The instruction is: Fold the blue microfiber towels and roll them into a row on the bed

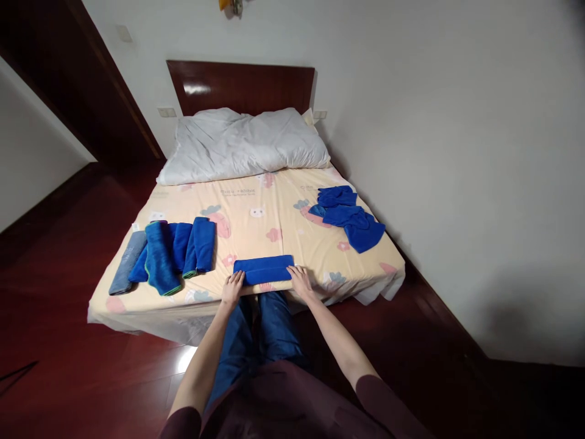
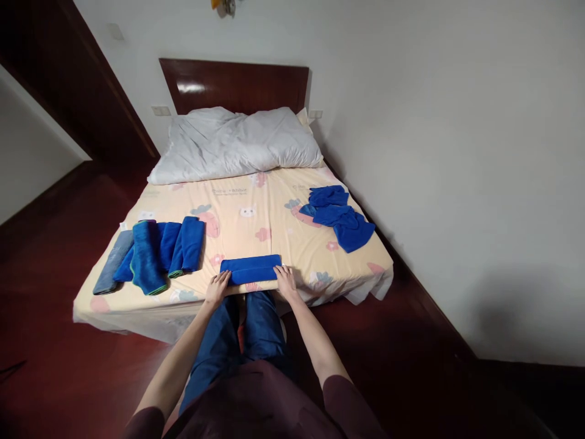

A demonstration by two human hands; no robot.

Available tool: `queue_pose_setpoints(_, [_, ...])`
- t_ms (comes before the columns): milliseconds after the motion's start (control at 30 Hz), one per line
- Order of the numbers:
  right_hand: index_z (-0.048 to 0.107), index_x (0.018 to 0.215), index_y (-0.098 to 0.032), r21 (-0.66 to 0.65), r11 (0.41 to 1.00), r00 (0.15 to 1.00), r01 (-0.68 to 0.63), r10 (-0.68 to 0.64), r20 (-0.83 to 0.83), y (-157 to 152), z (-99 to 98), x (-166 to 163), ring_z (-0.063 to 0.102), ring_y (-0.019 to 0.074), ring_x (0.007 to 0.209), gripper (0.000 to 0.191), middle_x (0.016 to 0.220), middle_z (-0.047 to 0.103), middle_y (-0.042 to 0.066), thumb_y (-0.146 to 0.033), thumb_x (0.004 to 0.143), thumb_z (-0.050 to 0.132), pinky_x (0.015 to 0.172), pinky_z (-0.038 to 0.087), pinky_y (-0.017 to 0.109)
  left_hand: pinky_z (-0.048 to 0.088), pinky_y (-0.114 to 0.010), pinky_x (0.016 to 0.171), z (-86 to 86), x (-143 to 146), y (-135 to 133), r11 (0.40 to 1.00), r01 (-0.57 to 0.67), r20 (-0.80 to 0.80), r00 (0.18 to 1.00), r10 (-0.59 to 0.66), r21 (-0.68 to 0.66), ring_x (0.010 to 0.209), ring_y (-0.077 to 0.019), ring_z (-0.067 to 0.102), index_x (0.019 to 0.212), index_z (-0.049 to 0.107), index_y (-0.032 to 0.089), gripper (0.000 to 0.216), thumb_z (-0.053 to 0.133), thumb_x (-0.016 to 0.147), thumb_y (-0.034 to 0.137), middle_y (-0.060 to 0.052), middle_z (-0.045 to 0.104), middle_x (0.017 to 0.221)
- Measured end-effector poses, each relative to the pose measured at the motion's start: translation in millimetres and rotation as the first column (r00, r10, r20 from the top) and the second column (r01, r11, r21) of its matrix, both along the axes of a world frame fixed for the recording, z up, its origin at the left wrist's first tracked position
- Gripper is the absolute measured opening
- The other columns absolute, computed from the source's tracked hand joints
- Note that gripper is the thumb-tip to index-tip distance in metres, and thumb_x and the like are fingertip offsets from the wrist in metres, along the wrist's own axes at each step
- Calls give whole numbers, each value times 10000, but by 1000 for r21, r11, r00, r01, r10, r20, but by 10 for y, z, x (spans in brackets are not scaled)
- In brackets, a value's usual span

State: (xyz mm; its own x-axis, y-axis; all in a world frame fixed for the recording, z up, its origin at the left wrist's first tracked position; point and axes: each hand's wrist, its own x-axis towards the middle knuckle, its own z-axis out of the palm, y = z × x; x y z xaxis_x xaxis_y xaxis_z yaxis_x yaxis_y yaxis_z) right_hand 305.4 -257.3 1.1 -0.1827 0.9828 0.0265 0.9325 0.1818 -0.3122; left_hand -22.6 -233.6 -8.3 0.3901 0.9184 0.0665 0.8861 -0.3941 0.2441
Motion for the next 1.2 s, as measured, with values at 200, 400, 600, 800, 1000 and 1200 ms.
queue_pose_setpoints(200, [629, 1313, -254, 1, 1000, 987, -18, 18, -162, -114, 76, 170, 507, 247, 1255, 520, 1308, 658, 66, -51, 847, 517, 1081, 348, 406, 426, -427, 1110, -35, -314, -38, 996, 57, 222, 974, -42, -62, 1281, -262, 570, 1347, 589, 183, 646, 469, 728, 42, -121, 623, 1369])
queue_pose_setpoints(400, [657, 1224, -232, -4, 994, 906, 108, -100, -412, -86, -54, 226, 590, 224, 1148, 383, 1181, 687, 74, -152, 865, 551, 1019, 448, 376, 533, -418, 965, -61, -342, -97, 966, -132, 521, 821, 232, -223, 1070, -261, 675, 1219, 626, 182, 435, 482, 813, 244, -97, 707, 1186])
queue_pose_setpoints(600, [665, 1168, -202, -62, 973, 854, 222, -224, -469, -1, -141, 187, 659, 251, 987, 293, 1024, 717, 98, -337, 947, 528, 908, 503, 375, 568, -410, 844, -31, -302, -21, 928, -244, 605, 705, 369, -282, 950, -274, 707, 1193, 582, 190, 468, 520, 860, 514, -109, 725, 1032])
queue_pose_setpoints(800, [676, 1119, -219, -83, 954, 871, 290, -299, -390, 8, -83, 141, 677, 242, 946, 272, 974, 730, 87, -372, 985, 496, 873, 492, 327, 558, -403, 854, 21, -261, 53, 896, -335, 520, 731, 442, -290, 926, -263, 713, 1178, 591, 171, 400, 491, 900, 441, -130, 732, 1021])
queue_pose_setpoints(1000, [671, 1139, -199, -167, 920, 891, 354, -386, -240, 72, 63, 64, 669, 220, 1011, 304, 1038, 734, 95, -397, 1014, 477, 890, 458, 280, 543, -382, 866, 117, -206, 169, 876, -374, 430, 766, 477, -305, 936, -261, 714, 1209, 595, 141, 362, 461, 933, 333, -134, 743, 990])
queue_pose_setpoints(1200, [688, 1093, -186, -220, 890, 887, 400, -436, -150, 139, 62, 24, 681, 214, 966, 358, 1000, 741, 105, -436, 1034, 437, 827, 447, 260, 530, -384, 881, 145, -157, 273, 853, -426, 339, 788, 514, -303, 961, -279, 714, 1158, 630, 153, 312, 459, 946, 306, -135, 750, 955])
